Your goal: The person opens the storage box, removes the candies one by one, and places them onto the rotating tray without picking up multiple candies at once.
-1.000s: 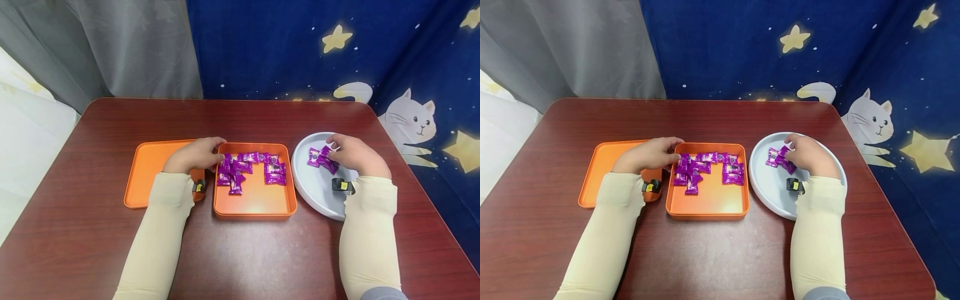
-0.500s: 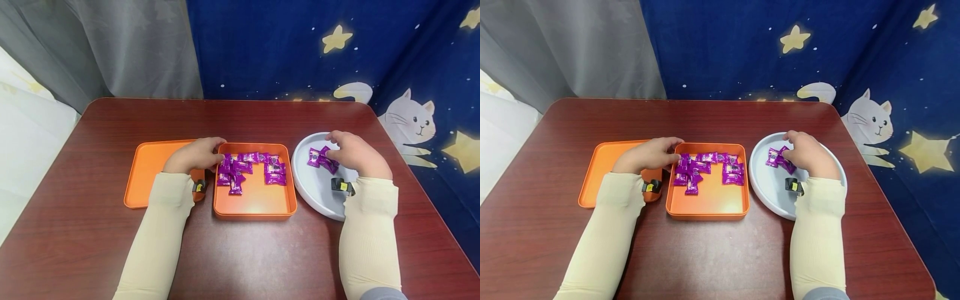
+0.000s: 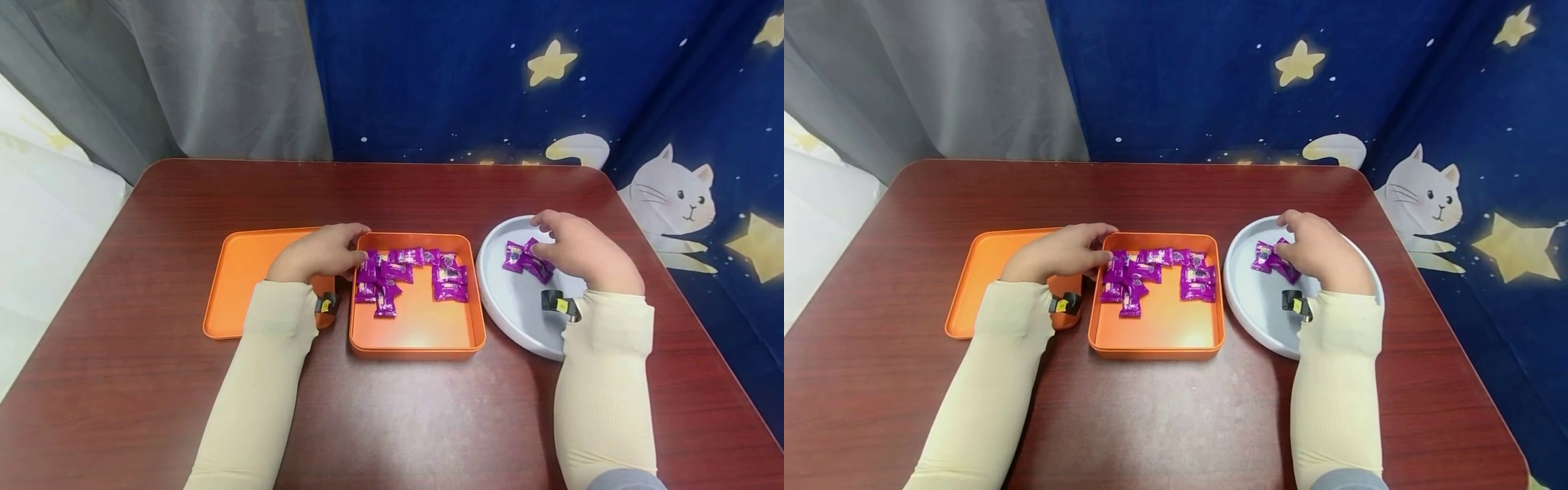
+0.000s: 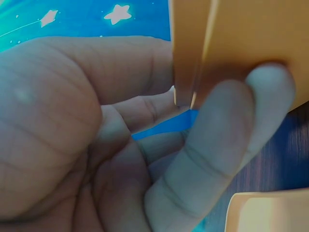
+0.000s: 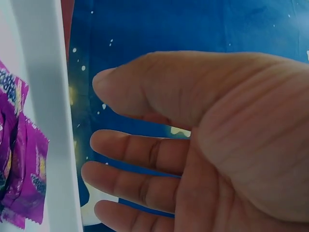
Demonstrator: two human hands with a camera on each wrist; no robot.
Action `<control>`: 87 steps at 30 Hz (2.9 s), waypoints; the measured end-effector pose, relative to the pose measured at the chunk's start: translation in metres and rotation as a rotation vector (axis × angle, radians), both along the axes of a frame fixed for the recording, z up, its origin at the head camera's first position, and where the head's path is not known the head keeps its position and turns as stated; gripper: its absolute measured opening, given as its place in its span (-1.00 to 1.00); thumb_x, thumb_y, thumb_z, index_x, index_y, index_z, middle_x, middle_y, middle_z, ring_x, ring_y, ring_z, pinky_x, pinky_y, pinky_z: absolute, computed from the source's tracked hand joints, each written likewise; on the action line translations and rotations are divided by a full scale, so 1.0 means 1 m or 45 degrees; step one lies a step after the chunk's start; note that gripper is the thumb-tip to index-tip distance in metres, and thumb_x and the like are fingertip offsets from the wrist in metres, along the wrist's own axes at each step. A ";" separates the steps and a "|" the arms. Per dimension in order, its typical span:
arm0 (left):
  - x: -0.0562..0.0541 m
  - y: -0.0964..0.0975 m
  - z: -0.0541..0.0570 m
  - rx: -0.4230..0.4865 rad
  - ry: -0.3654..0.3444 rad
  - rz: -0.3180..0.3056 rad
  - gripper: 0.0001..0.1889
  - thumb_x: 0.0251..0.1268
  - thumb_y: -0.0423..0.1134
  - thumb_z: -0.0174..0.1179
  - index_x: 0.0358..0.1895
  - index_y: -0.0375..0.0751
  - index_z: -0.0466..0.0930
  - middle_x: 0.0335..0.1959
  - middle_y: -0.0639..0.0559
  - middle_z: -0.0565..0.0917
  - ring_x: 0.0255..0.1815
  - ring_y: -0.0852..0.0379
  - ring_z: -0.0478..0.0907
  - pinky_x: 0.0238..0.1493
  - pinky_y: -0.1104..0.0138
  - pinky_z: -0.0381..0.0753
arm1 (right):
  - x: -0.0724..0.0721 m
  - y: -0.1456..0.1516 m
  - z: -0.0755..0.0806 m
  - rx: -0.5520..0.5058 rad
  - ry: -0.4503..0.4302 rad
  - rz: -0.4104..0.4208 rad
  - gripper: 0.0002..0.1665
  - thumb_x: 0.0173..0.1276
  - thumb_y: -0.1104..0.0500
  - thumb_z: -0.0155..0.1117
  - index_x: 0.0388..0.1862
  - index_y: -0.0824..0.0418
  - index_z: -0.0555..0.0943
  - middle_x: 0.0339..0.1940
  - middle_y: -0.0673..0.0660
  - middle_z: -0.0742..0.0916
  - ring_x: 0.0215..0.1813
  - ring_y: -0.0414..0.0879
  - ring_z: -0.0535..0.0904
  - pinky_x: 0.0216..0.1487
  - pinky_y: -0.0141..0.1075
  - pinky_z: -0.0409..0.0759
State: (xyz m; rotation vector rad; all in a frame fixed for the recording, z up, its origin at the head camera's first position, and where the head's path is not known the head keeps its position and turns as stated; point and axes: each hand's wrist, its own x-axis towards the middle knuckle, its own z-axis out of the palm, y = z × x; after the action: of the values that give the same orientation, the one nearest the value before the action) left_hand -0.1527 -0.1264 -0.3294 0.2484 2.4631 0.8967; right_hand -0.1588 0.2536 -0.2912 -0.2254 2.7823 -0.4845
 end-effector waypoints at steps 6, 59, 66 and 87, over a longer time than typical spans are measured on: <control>0.001 0.000 0.003 0.010 -0.015 0.001 -0.45 0.49 -0.25 0.09 0.48 -0.18 0.24 0.01 -0.18 0.54 -0.31 0.03 0.65 -0.19 0.26 0.70 | 0.003 -0.008 0.004 0.010 0.019 0.028 -0.43 0.38 0.17 0.22 0.34 0.30 0.42 0.19 0.44 0.56 0.18 0.34 0.48 0.04 0.25 0.53; 0.001 -0.001 0.003 -0.030 0.019 -0.003 -0.46 0.49 -0.22 0.10 0.47 -0.17 0.26 0.10 -0.17 0.51 -0.15 -0.02 0.60 -0.10 0.22 0.68 | 0.016 -0.064 0.013 0.009 0.075 0.155 -0.42 0.35 0.17 0.26 0.33 0.28 0.44 0.15 0.35 0.61 0.00 0.18 0.61 0.07 0.15 0.59; 0.001 -0.001 0.005 -0.072 0.058 -0.027 -0.47 0.48 -0.20 0.11 0.46 -0.15 0.28 0.07 -0.14 0.54 -0.10 -0.05 0.54 -0.01 0.14 0.61 | 0.015 -0.065 0.013 0.012 0.070 0.146 -0.40 0.34 0.16 0.29 0.32 0.28 0.44 0.14 0.35 0.61 0.02 0.19 0.60 0.03 0.14 0.61; 0.001 -0.001 0.008 -0.092 0.059 -0.025 -0.44 0.47 -0.19 0.13 0.47 -0.16 0.27 0.13 -0.16 0.52 0.00 -0.09 0.49 0.11 0.07 0.58 | 0.022 -0.100 0.013 0.065 0.118 0.314 -0.43 0.39 0.14 0.29 0.31 0.33 0.45 0.10 0.30 0.62 0.11 0.17 0.56 0.20 0.09 0.51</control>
State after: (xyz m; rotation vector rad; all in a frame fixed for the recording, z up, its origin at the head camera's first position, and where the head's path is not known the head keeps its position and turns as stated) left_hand -0.1518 -0.1278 -0.3216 0.2701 2.5257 0.8006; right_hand -0.1372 0.1539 -0.2784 -0.5838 2.7988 -0.3493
